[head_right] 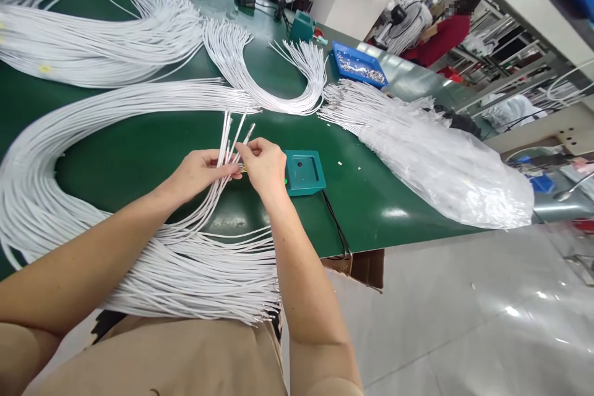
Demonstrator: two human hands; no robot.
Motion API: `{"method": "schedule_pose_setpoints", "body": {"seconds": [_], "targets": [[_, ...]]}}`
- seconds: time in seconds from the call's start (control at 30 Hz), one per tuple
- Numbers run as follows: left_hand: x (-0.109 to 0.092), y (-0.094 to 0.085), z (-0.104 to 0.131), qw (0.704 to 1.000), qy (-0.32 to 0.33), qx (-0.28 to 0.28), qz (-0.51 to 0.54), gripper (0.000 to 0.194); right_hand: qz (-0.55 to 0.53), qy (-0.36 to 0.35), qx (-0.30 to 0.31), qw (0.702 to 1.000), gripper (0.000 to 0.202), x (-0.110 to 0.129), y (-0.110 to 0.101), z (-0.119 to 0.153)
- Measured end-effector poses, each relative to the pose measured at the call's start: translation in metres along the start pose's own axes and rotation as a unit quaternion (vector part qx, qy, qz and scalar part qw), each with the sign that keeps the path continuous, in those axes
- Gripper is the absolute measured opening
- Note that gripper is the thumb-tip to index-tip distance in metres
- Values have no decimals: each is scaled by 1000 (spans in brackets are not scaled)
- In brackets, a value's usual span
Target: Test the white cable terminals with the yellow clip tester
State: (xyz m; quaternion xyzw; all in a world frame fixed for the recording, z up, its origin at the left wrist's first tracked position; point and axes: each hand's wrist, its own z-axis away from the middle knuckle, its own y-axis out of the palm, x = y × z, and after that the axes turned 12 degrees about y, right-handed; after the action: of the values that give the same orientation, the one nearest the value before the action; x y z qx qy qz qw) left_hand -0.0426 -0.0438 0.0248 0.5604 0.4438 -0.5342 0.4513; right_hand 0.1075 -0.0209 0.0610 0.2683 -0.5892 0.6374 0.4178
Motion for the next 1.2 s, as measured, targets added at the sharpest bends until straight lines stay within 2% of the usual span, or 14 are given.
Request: {"method": "schedule_pose_setpoints", "body": {"seconds": [0.1, 0.17, 0.3, 0.4, 0.5, 0.6, 0.7, 0.83, 0.97, 1.1, 1.2], "targets": [[2, 1, -2, 994, -3, -41, 103, 31, -37, 10, 12, 999, 29, -4, 2, 2], [4, 1, -3, 990, 15, -63, 122, 30, -56, 21, 38, 997, 29, -4, 1, 5], [8, 1, -5, 996, 48, -58, 57, 26, -133, 34, 58, 989, 23, 2, 1, 7], [8, 0, -4, 997, 59, -38, 18, 25, -209, 30, 24, 977, 21, 7, 1, 5], [6, -1, -3, 997, 63, -31, -9, 24, -263, 41, -11, 964, 28, 6, -1, 4], [2, -1, -2, 996, 66, -32, -40, 22, -226, 54, -17, 972, 33, 1, -2, 5], [-2, 0, -1, 995, 71, -28, -71, 20, -158, 43, -1, 986, 30, -1, 0, 7], [-3, 2, 1, 996, 63, -34, -60, 20, -167, 25, -2, 986, 22, 2, 5, 11], [0, 2, -1, 996, 65, -56, -16, 27, -240, 60, 54, 967, 18, 3, 8, 14], [-1, 1, -1, 993, 83, -80, -16, 25, -333, 113, 146, 925, 20, -1, 11, 13], [-5, 1, -1, 992, 85, -88, -34, 21, -372, 148, 178, 899, 19, -3, 13, 12]]}}
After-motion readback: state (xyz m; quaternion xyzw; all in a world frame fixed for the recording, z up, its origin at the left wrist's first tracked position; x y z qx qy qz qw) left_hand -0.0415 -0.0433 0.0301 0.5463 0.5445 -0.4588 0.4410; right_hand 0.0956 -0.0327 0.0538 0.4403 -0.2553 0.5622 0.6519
